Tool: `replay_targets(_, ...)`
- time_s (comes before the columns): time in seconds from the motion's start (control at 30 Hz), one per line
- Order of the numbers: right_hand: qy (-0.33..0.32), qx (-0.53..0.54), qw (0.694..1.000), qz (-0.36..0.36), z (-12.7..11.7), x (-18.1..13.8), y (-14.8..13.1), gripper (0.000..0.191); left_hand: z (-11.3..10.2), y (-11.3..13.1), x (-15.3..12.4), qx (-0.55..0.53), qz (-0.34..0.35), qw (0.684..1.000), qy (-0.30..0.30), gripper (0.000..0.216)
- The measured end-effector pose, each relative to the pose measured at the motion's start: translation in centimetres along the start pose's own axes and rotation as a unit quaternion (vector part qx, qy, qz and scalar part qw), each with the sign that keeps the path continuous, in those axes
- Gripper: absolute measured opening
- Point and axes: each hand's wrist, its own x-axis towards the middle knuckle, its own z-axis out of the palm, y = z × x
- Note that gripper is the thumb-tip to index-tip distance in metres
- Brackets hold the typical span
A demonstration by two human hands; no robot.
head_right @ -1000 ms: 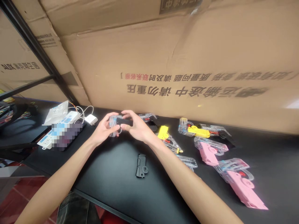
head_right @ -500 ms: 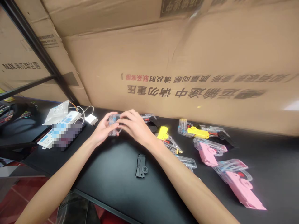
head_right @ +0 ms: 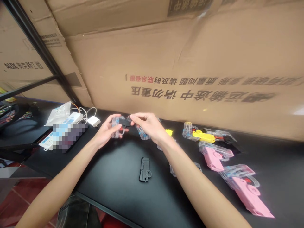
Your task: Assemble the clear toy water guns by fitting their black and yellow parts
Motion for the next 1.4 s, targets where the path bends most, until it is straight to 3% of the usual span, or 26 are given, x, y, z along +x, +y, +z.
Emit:
replay_targets(0.17,-0.02,0.032,0.999,0.005,-0.2,-0.1,0.0,0.039,0.1,0.1,-0.1,0.001,-0.011,1.0,0.0,0.05)
replay_targets(0.5,0.024,-0.039,0.999,-0.025,0.5,-0.3,-0.2,0.038,0.5,0.0,-0.2,0.048,0.004,0.999,0.007,0.059)
replay_targets(0.6,0.022,-0.053,0.998,-0.004,0.5,-0.3,-0.3,0.034,0.6,0.0,-0.2,0.062,0.004,0.998,0.008,0.056)
replay_targets(0.73,-0.012,0.022,0.998,0.055,0.4,-0.2,-0.6,0.032,0.6,-0.1,-0.1,0.067,0.011,0.998,0.015,0.056)
replay_targets(0.87,-0.021,0.114,0.991,0.071,0.4,-0.1,-0.4,0.038,0.5,-0.3,0.0,0.073,0.015,0.997,0.022,0.054)
replay_targets(1.07,-0.021,0.005,0.999,0.048,-0.3,-0.2,-0.3,0.036,0.5,0.0,-0.2,0.089,0.017,0.996,0.001,0.054)
replay_targets(1.23,0.034,-0.033,0.999,-0.016,-0.4,0.0,0.2,0.037,0.7,0.3,-0.4,0.08,0.038,0.996,-0.02,0.055)
replay_targets(1.4,-0.032,0.012,0.998,-0.06,1.0,0.1,1.6,0.038,0.9,-0.2,-0.5,0.072,0.047,0.995,-0.041,0.054)
